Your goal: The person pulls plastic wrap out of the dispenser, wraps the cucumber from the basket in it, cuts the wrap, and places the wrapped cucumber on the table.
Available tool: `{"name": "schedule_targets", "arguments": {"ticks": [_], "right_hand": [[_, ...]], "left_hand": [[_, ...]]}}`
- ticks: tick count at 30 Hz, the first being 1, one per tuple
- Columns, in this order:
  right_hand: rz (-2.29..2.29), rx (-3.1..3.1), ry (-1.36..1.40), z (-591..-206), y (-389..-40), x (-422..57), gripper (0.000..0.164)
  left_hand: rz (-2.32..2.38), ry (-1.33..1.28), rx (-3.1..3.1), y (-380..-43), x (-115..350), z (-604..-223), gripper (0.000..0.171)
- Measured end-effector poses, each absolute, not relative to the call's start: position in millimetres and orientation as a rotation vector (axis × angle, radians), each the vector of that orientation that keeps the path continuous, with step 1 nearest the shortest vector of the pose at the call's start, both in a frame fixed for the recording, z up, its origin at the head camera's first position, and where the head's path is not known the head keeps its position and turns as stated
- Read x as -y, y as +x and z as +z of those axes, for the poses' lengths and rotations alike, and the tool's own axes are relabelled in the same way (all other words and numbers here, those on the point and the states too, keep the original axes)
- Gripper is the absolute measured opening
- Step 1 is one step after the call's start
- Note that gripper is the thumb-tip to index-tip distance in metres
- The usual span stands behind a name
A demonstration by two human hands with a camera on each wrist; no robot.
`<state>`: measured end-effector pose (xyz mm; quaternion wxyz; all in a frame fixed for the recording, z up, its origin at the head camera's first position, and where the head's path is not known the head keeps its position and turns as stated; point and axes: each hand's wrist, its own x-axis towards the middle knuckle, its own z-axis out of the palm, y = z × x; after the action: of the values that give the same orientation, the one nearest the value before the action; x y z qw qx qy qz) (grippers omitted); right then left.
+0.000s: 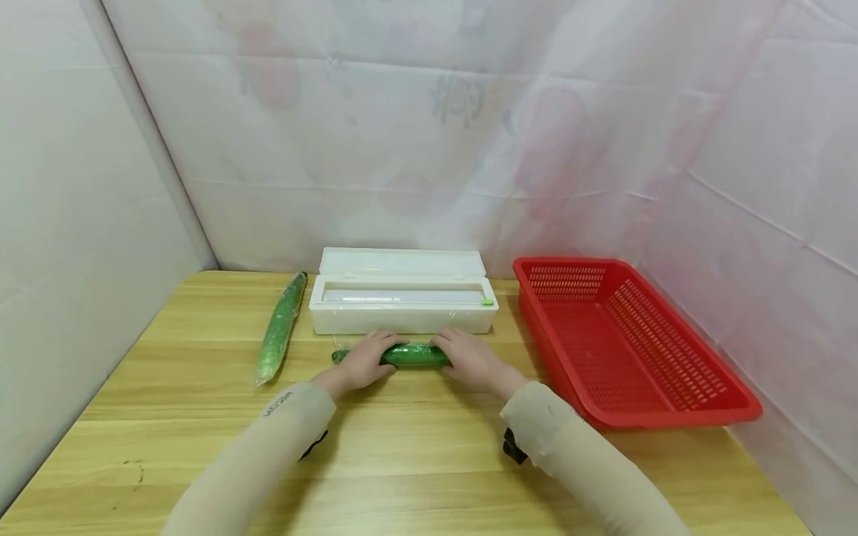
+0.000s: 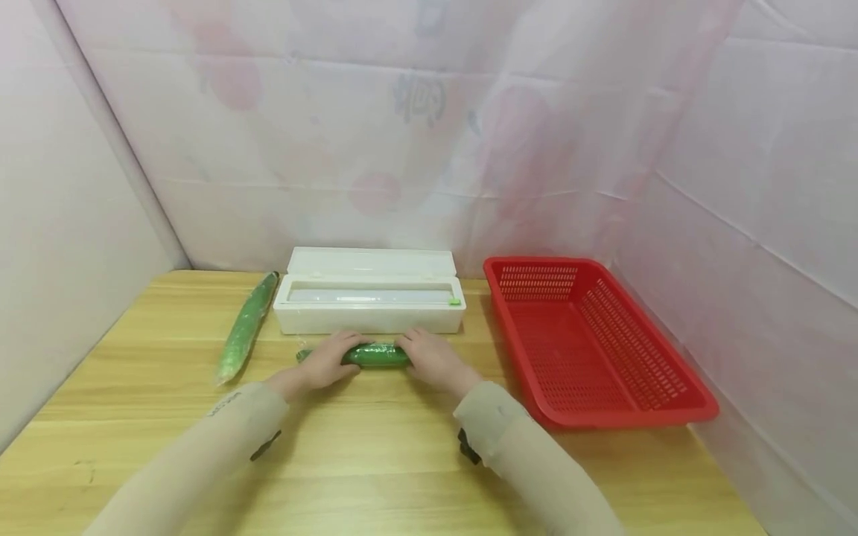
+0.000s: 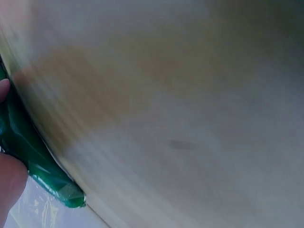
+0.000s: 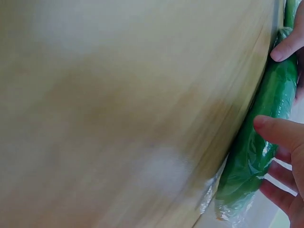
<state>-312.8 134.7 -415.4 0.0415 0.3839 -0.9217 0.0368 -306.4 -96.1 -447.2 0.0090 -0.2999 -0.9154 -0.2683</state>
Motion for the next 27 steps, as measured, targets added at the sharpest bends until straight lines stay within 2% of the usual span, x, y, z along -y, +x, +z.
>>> {"name": "schedule_targets", "arguments": {"ticks": [5,11,19,27], "right_hand": [[0.059,2.908,1.129,-410,-318,-129,0.036],[0.047,2.978,1.068,-406,-324,-123,0.037],[0.247,3.001,1.031,-408,-334,-123,0.032],[0.251,3.042,1.065,-402,-339,-124,0.033]], "left_hand": [[-0.78,-0.999,2.858,-308,98,-442,0.052],[-0.739,-0.965,2.93,-309,98,-435,0.059],[-0.575,-0.943,2.88,-310,98,-436,0.037],[-0.291,-0.888,2.87,-310,98,-432,0.045]]}}
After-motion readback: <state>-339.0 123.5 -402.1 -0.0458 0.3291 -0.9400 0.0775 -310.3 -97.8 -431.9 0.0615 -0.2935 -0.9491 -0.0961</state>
